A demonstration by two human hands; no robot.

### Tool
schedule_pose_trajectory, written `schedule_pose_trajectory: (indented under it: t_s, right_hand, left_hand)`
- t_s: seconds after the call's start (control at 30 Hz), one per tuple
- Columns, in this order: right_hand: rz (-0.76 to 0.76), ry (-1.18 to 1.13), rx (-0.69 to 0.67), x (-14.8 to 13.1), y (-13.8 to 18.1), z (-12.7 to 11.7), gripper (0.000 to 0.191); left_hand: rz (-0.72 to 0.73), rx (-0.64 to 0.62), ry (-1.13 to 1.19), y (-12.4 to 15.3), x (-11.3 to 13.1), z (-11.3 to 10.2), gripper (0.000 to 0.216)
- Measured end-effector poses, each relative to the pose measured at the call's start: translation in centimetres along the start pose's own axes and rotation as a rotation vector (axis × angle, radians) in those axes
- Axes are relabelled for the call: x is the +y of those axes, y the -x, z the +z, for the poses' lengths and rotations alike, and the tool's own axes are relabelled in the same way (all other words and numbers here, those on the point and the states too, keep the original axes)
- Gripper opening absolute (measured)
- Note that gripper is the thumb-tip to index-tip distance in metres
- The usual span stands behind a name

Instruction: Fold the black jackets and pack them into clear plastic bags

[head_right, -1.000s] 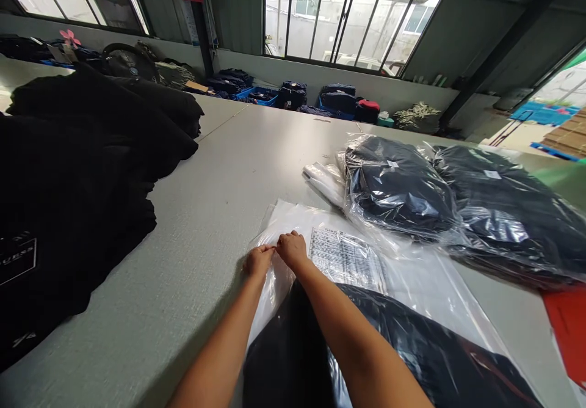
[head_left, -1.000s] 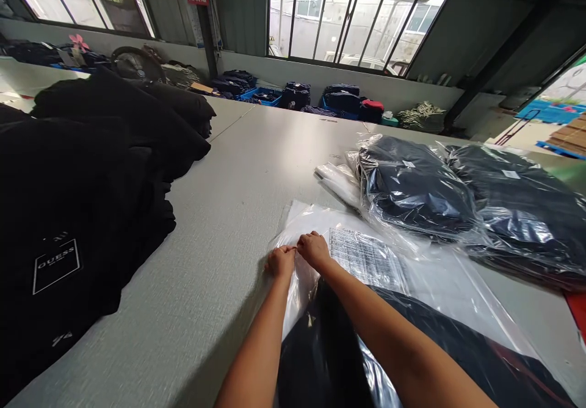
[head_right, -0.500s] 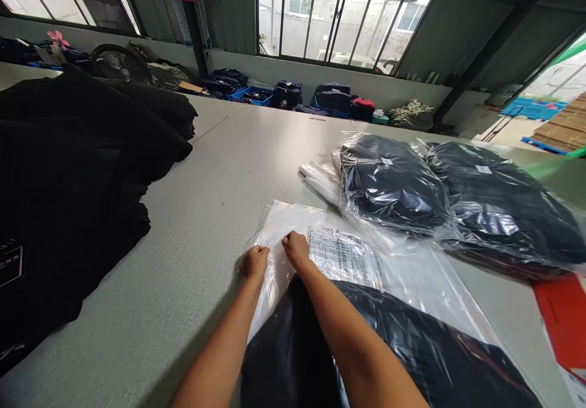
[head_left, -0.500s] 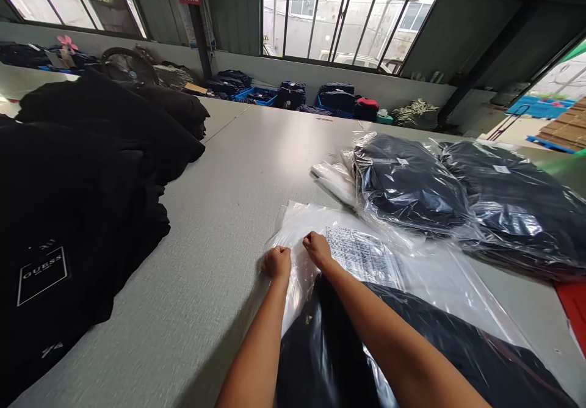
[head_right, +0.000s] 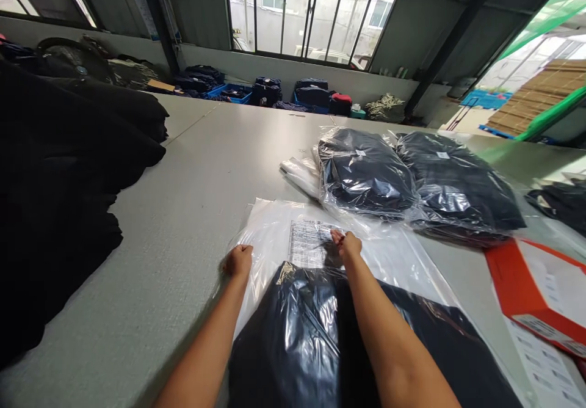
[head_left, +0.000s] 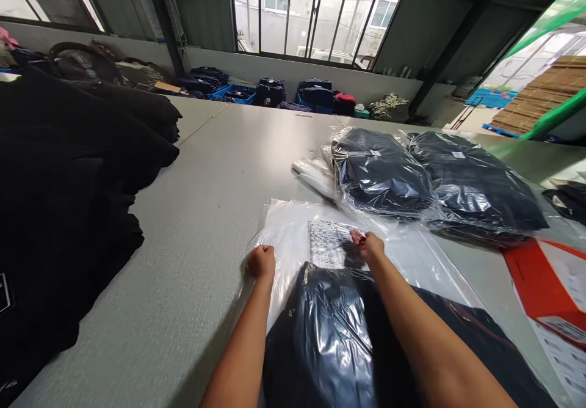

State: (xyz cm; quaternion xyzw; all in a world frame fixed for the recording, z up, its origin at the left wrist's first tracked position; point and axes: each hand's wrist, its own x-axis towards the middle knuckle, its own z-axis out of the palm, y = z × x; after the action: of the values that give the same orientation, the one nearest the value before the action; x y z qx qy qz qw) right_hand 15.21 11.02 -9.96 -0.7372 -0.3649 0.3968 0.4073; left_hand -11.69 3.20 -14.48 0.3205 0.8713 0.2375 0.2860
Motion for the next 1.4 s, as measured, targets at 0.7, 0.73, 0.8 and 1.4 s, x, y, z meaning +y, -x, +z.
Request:
schedule_pose_trajectory:
  t_s: [0.7,0.73,0.8,1.4]
  right_hand:
    - [-0.478,0.863,-0.276,4.2,2.9,1.0,0.007]
    - [-0.462,0.844,-0.263,4.4,2.6,0.8,0.007]
    - [-0.426,0.809,-0.233,4.6,2.0,-0.1,0.007]
    - [-0.079,-0.42,0.02,6.4,-1.7,-19.8,0.027]
  left_hand:
    - [0.823,-0.39,-0.599,11.7,2.8,7.1,0.067]
    - [0.821,-0.395,-0.605,11.5,2.7,7.1,0.068]
    - [0.813,-0.412,-0.623,11.1,2.5,7.1,0.069]
    - [0.71,-0.22,-0.892,15.2,8.6,6.4,0.046]
